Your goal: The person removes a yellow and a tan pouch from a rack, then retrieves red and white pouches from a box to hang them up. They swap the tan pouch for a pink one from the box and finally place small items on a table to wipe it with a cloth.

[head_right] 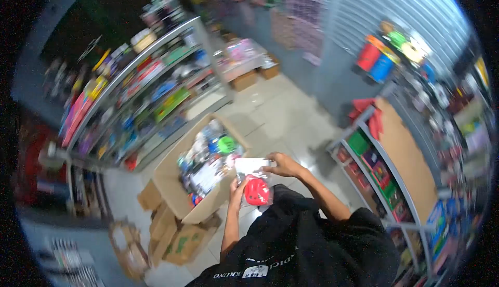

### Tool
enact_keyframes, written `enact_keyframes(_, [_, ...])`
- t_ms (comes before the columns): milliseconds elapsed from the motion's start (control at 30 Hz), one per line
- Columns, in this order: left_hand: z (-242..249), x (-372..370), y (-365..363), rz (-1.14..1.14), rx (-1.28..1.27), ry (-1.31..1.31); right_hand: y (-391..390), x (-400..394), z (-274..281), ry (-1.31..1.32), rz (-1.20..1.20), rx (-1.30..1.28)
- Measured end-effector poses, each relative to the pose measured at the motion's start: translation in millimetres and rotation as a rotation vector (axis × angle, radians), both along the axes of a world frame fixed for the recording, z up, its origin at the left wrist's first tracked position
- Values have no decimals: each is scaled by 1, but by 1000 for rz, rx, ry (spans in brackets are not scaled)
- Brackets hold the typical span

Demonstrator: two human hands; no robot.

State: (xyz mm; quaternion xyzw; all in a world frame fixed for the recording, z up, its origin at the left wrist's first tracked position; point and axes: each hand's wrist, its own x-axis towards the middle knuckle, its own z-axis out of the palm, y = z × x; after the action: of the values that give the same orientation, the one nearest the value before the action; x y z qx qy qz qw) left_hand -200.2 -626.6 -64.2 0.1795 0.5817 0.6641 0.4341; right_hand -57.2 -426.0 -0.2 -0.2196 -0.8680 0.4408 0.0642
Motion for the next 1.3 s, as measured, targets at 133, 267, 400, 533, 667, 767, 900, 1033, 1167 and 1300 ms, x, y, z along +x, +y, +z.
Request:
enact_keyframes(133, [9,35,38,-124,77,-34,7,53,6,-9,-237,-159])
enact_keyframes(267, [12,57,62,-98,114,-128,2,81,-6,242,-525,-558])
enact_keyframes(400, [24,82,88,-90,46,-134,5,94,-8,285,-766,-631])
enact_keyframes(533, [37,120,137,-54,36,-188,20,125,3,329,-733,-492])
enact_keyframes(667, [30,159,187,-132,40,-139,55,178,-5,379,-799,-563])
enact_keyframes(767, [21,185,222,-186,34,-114,81,218,-1,553,-909,-705])
enact_keyframes(900, [13,217,263,-242,29,-130,112,274,-13,620,-1102,-838])
enact_keyframes(1033, [7,234,291,-289,-25,-235,130,321,-15,900,-1204,-924])
enact_keyframes(1167, [23,242,312,-399,-26,-287,144,349,-33,905,-1397,-750])
enact_keyframes(1300, [23,239,336,-447,-55,-305,161,357,-8,927,-1472,-553])
